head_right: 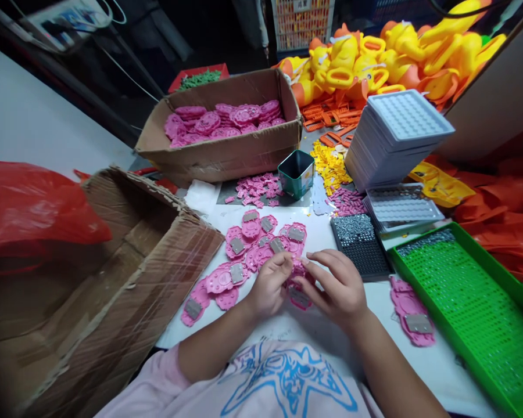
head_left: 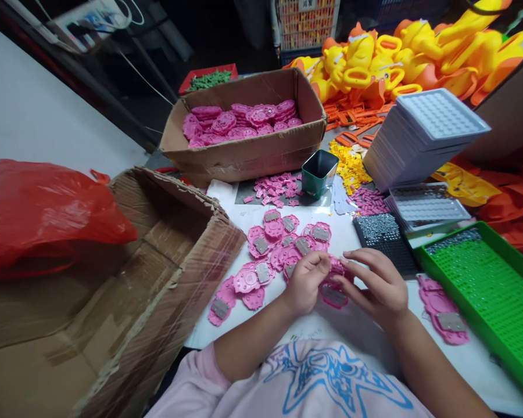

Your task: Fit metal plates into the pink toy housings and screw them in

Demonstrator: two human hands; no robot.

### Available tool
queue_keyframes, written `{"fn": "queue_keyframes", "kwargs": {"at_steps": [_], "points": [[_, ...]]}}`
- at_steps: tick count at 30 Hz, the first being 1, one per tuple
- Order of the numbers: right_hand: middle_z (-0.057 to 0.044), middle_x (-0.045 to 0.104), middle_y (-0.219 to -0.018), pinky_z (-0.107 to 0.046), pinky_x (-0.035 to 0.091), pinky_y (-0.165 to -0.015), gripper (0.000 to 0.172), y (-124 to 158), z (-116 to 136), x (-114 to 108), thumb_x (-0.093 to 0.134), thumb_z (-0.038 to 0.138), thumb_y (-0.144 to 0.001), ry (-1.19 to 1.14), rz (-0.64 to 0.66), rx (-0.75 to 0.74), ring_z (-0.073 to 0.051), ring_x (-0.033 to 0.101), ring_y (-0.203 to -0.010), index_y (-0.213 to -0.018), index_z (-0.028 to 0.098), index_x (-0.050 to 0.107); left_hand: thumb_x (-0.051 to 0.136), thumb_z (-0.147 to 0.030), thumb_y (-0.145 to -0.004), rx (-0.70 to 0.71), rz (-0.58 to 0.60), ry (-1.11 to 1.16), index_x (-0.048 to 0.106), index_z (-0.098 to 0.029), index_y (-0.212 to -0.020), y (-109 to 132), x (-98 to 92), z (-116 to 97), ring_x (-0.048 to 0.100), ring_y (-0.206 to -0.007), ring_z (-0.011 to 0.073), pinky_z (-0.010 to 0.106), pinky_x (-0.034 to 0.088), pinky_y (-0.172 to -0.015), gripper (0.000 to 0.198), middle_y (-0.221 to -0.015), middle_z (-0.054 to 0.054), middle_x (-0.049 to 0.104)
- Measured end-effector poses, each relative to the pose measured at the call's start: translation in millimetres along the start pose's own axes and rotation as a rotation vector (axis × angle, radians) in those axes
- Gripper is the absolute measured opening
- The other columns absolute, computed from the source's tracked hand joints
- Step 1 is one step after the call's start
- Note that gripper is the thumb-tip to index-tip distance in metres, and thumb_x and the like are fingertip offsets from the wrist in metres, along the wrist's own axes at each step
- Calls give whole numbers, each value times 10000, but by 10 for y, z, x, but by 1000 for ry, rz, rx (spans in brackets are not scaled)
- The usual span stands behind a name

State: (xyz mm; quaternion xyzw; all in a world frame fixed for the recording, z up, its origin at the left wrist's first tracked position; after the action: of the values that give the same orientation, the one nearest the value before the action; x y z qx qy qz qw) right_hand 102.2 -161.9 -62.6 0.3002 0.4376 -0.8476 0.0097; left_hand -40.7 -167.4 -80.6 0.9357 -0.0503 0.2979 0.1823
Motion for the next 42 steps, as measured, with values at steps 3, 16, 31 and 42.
{"fn": "queue_keyframes", "kwargs": {"at_steps": [3,16,31,42], "points": [[-78,682,-926,-377,569,-722,490,-11,18,-10,695,140,-700,-35,-5,2,-204,658,-840,-1162,267,592,773,-457,-674,-78,-7,125,572,-134,-731,-19,28,-7,477,-539,68,187,380,-544,385,-615,-25,536],[-91,669,-926,-376,567,-725,361,-24,85,-13,656,201,-746,-145,47,25,-206,651,-849,-1101,244,607,765,-438,-692,-120,74,85,594,-114,-770,-13,-28,47,593,-522,91,174,461,-504,374,-620,12,626],[-86,668,-926,-319,548,-755,244,50,-2,-27,542,166,-818,-298,-21,210,-182,647,-884,-1038,204,638,704,-494,-738,-218,273,360,535,-130,-752,-22,-114,131,514,-377,103,230,472,-328,401,-533,-2,568],[-85,653,-933,-293,540,-765,232,14,19,27,493,193,-862,-315,-26,202,-156,628,-883,-1059,193,617,725,-495,-724,-191,146,253,543,-151,-823,-13,-68,79,559,-424,101,194,469,-399,402,-585,-7,606]]}}
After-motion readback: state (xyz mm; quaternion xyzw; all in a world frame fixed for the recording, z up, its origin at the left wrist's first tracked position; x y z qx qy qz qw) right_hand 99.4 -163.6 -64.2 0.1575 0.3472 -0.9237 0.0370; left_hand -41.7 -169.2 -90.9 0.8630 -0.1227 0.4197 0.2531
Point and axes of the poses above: each hand's wrist, its own y-axis away from the middle knuckle, its own x-axis out of the palm, z = x × y, the point moved 2 cm from there along -y, towards the middle knuckle
